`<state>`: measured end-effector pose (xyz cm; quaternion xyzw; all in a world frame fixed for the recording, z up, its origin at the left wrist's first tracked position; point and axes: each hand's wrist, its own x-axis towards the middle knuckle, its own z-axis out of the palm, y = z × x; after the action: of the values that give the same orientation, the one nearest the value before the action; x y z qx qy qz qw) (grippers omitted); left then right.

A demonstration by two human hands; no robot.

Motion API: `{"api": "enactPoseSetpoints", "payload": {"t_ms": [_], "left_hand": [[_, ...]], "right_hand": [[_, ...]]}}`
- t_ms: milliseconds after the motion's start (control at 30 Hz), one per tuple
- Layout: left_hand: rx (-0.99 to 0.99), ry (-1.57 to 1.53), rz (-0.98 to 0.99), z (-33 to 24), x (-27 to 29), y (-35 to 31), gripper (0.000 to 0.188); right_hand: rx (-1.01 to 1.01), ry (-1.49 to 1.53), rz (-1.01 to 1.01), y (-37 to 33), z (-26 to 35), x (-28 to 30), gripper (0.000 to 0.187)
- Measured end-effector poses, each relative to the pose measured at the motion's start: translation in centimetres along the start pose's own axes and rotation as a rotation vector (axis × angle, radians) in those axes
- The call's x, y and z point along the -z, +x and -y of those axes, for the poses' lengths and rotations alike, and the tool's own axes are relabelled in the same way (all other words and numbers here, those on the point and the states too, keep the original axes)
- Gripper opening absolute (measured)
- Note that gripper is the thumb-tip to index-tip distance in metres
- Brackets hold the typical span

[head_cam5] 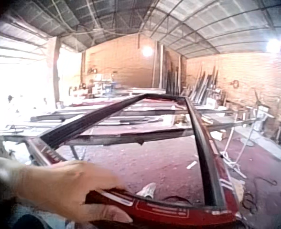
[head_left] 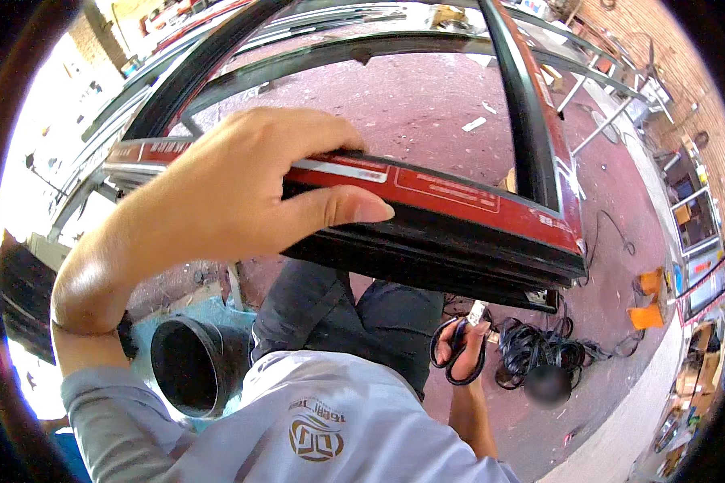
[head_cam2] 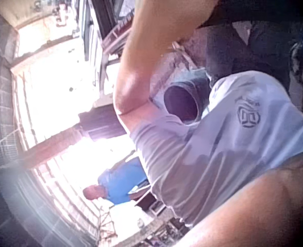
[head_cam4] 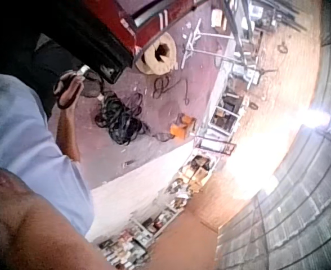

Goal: The person trims a black rubber seal attached to a red and black window frame using shears. They repeatedly reposition the frame, cut sections of the seal, and remove the cut pieces. Another person is visible in the background handling similar frames.

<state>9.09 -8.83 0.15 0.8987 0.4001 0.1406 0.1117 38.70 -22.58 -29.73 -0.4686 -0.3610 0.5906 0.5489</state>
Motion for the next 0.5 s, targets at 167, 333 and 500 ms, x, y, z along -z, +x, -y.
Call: {"api": "enactPoseSetpoints", "payload": {"t_ms": [167,333,500], "left_hand": [[0.013,-0.004,-0.005,2.8,1.4,-1.8,0.056],[0.0,0.021,-0.064,2.5,0.9,-2.1,0.053],[0.162,-0.149,-0.008,3.4,1.9,-2.5,0.047]], "right_hand": [[-0.011,0.049,-0.041,0.2,-1.1,0.3,0.079],[-0.01,0.013,-0.011,0.6,-1.3,-0.6,0.079],[-0.013,0.006,-0.013,0.7,-1.5,-0.7,0.08]]}}
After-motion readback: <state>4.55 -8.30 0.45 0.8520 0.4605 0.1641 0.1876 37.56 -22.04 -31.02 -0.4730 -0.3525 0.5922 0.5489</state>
